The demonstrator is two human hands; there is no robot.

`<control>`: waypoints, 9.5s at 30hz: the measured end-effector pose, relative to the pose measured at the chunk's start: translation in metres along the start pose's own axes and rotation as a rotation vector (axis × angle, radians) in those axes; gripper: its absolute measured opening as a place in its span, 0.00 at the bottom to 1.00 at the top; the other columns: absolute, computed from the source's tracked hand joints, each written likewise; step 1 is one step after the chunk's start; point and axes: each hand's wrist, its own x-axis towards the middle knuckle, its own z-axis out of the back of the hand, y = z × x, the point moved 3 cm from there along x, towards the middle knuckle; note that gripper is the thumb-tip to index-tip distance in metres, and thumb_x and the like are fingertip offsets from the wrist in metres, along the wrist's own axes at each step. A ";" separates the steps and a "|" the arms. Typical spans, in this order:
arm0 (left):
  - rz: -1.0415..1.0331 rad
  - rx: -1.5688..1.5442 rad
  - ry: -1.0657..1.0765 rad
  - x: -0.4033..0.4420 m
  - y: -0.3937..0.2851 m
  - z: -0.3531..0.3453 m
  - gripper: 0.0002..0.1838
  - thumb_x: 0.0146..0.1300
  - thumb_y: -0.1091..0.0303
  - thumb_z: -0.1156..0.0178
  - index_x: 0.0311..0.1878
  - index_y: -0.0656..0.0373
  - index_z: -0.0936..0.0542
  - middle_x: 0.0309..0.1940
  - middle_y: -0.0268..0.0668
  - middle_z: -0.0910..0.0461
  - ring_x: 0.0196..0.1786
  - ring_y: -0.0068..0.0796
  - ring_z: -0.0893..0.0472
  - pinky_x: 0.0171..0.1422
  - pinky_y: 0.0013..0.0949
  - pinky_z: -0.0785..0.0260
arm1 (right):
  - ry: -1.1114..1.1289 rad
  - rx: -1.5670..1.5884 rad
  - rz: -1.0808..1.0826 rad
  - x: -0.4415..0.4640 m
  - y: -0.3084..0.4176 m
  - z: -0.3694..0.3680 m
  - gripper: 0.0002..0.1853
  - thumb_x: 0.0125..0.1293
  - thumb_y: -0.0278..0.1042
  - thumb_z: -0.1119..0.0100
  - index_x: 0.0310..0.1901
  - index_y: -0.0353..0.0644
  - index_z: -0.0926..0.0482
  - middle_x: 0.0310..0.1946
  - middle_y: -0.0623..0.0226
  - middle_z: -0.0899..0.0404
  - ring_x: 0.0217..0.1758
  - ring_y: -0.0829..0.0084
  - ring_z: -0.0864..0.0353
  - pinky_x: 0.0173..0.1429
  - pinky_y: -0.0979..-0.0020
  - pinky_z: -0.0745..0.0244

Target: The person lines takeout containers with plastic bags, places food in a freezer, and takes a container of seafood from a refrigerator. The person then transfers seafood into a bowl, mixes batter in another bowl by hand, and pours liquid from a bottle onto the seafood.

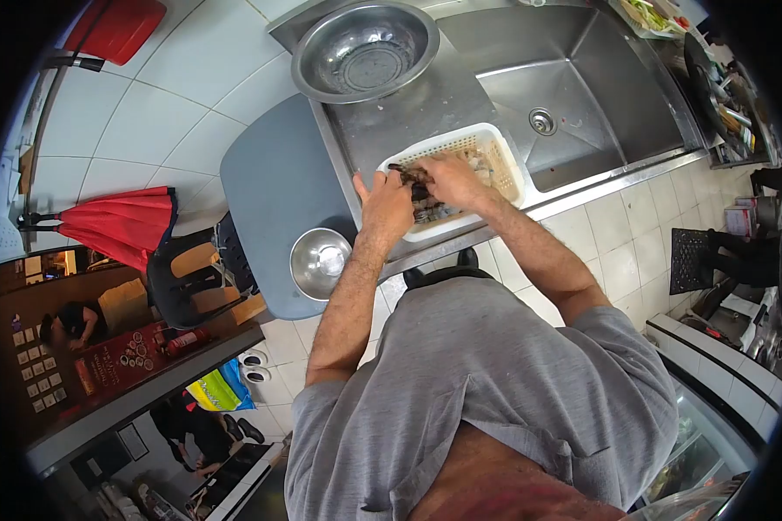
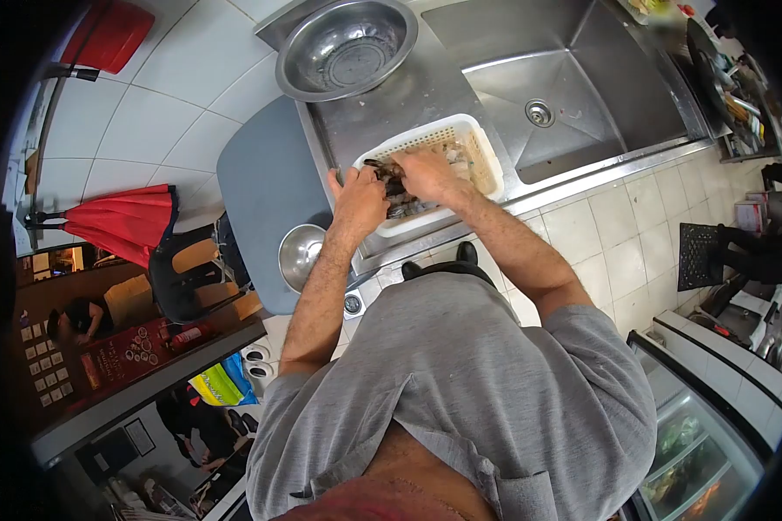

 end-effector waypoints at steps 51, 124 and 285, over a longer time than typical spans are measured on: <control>0.054 -0.083 -0.159 0.018 -0.005 0.003 0.12 0.50 0.62 0.35 0.37 0.56 0.17 0.48 0.35 0.32 0.56 0.36 0.37 0.65 0.63 0.62 | -0.333 1.165 -0.378 -0.058 -0.066 0.107 0.13 0.63 0.34 0.41 0.45 0.36 0.23 0.36 0.71 0.22 0.41 0.80 0.27 0.49 0.74 0.31; -0.175 -0.184 0.130 0.095 -0.044 0.063 0.10 0.57 0.61 0.41 0.35 0.58 0.18 0.33 0.40 0.20 0.46 0.39 0.24 0.63 0.60 0.55 | -0.209 1.060 -0.278 -0.018 -0.075 0.144 0.10 0.62 0.33 0.40 0.43 0.41 0.25 0.34 0.76 0.25 0.40 0.83 0.28 0.48 0.76 0.32; -0.701 -0.257 1.233 0.747 0.295 -0.214 0.15 0.58 0.63 0.39 0.44 0.61 0.28 0.33 0.35 0.24 0.26 0.28 0.25 0.30 0.35 0.30 | -2.139 -2.055 -2.348 0.129 0.250 0.098 0.10 0.59 0.31 0.42 0.40 0.37 0.27 0.37 0.52 0.27 0.45 0.55 0.27 0.51 0.57 0.34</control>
